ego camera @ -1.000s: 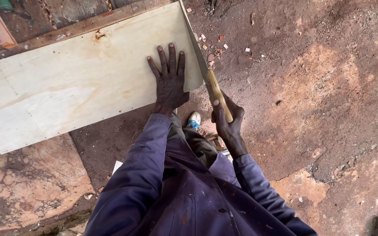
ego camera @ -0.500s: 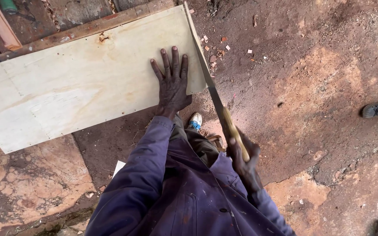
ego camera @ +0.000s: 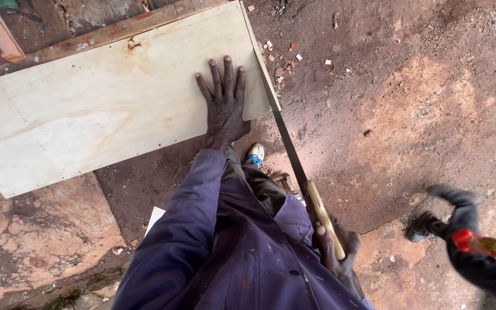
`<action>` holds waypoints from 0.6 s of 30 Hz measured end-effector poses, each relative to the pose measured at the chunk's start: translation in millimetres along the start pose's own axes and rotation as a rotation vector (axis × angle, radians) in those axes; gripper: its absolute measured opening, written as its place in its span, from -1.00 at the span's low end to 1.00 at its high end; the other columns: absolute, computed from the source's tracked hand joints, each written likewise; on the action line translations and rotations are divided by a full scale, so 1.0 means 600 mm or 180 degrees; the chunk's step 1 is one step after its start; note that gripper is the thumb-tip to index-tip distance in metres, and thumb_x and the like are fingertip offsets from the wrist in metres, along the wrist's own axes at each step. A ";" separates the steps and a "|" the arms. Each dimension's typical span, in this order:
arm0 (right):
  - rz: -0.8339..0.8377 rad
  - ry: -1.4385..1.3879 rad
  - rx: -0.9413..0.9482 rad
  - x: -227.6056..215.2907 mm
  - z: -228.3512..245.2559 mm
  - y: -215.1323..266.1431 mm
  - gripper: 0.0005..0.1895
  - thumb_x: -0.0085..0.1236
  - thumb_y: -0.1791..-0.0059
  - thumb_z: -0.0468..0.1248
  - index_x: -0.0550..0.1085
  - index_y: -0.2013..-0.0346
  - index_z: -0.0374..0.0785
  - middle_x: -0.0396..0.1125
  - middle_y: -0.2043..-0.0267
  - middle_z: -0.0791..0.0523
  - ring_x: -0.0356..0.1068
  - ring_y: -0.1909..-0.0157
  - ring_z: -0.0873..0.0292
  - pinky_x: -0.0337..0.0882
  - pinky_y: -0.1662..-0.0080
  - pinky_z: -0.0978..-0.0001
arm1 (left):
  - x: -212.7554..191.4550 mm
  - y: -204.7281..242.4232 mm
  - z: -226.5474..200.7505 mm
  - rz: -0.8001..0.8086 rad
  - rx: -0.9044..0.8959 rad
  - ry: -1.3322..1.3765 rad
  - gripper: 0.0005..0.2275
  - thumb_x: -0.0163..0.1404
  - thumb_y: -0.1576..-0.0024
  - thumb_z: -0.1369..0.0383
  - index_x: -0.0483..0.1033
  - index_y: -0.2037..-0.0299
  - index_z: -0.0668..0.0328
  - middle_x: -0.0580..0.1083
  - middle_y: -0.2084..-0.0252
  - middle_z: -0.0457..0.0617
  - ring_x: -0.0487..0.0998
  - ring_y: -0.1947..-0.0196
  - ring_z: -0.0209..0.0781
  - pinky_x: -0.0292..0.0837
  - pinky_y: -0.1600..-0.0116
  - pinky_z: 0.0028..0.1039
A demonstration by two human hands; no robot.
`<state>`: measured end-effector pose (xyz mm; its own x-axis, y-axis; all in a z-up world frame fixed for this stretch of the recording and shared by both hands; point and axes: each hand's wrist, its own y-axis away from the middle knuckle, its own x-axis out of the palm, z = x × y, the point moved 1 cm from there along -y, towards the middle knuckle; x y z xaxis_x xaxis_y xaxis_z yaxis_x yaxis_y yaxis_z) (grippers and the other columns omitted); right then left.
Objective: The person uses a hand saw to cut through several pieces of thin plywood on the ground of a workshop.
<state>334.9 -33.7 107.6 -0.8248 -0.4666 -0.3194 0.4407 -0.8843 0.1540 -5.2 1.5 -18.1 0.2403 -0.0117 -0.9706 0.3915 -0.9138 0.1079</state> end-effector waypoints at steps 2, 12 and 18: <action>0.0025 0.0164 0.0010 -0.012 0.010 0.004 -0.62 0.09 0.04 -0.22 0.59 -0.01 -0.32 0.35 0.83 0.07 0.42 0.80 0.19 0.37 0.62 0.46 | 0.026 -0.011 0.006 -0.0288 0.0101 -0.0177 0.04 0.23 0.30 0.45 0.00 -0.53 0.39 -0.26 -0.55 0.46 -0.34 -0.49 0.66 -0.40 -0.41 0.65; 0.0076 -0.0497 -0.0605 0.166 -0.011 -0.229 -0.56 0.04 -0.11 -0.17 0.51 -0.12 -0.48 0.34 0.73 0.01 0.40 0.67 0.17 0.34 0.52 0.43 | -0.024 -0.007 -0.010 -0.0105 0.0042 -0.0128 0.08 0.27 0.31 0.40 -0.03 -0.54 0.37 -0.25 -0.56 0.43 -0.36 -0.50 0.66 -0.44 -0.42 0.67; -0.0173 -0.0137 -0.0057 0.059 -0.011 -0.081 -0.50 0.09 -0.07 -0.13 0.49 -0.16 -0.47 0.35 0.73 0.00 0.42 0.65 0.19 0.36 0.52 0.49 | -0.010 -0.010 -0.006 -0.0117 0.0060 0.0008 0.04 0.23 0.28 0.38 0.01 -0.54 0.38 -0.28 -0.57 0.41 -0.42 -0.50 0.62 -0.51 -0.41 0.64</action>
<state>286.4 -6.8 82.8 -0.8620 -0.4184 -0.2863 0.4008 -0.9082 0.1206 -6.1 8.6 -12.1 0.2285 0.0230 -0.9733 0.3831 -0.9212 0.0682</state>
